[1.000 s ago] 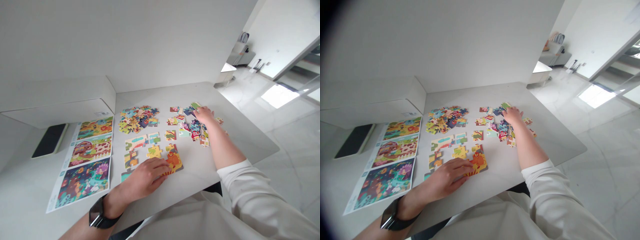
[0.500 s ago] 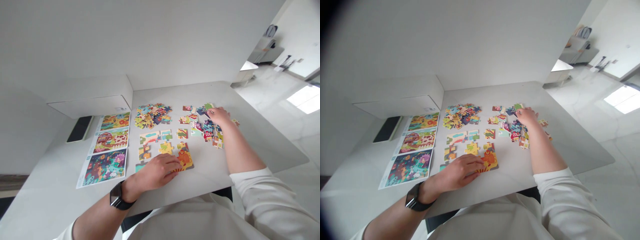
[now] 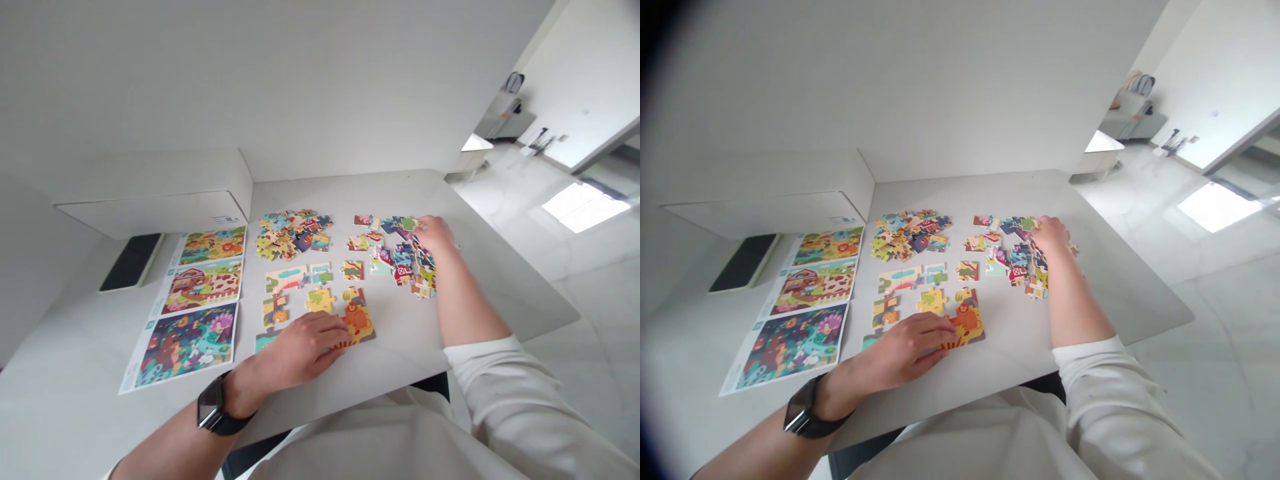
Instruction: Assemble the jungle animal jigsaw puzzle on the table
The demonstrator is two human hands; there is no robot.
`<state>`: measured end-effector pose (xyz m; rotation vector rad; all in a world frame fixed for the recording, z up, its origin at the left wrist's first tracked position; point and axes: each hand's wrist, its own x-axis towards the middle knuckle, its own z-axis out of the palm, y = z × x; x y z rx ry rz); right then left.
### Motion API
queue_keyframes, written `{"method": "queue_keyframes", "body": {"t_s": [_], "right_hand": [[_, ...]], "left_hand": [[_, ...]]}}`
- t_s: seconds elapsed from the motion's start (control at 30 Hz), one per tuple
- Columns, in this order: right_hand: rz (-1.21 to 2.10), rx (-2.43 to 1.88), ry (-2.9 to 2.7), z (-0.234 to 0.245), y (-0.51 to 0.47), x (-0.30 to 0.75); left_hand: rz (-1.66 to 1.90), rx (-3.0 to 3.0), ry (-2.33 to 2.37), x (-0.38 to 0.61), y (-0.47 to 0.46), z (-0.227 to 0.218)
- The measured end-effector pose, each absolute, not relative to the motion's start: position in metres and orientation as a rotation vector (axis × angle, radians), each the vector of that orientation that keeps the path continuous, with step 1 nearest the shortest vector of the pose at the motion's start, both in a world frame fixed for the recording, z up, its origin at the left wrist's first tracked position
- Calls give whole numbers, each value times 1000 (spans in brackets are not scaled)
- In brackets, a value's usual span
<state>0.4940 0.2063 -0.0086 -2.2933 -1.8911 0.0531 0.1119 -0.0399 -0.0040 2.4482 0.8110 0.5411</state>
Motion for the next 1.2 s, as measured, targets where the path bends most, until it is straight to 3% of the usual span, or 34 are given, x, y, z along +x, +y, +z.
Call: {"method": "queue_keyframes", "body": {"t_s": [0.23, 0.8, 1.03, 1.2], "right_hand": [[98, -2461, -1753, -5, 204, 475], [132, -2184, -1848, -14, 208, 481], [202, -1601, -2000, 5, 183, 457], [330, -1215, -2179, 21, 137, 409]], "left_hand": [[529, 2445, 807, 112, -40, -4], [541, 2458, 773, 114, -40, 6], [653, 2386, 898, 111, -39, 5], [810, 1983, 1228, 107, -32, 7]]}}
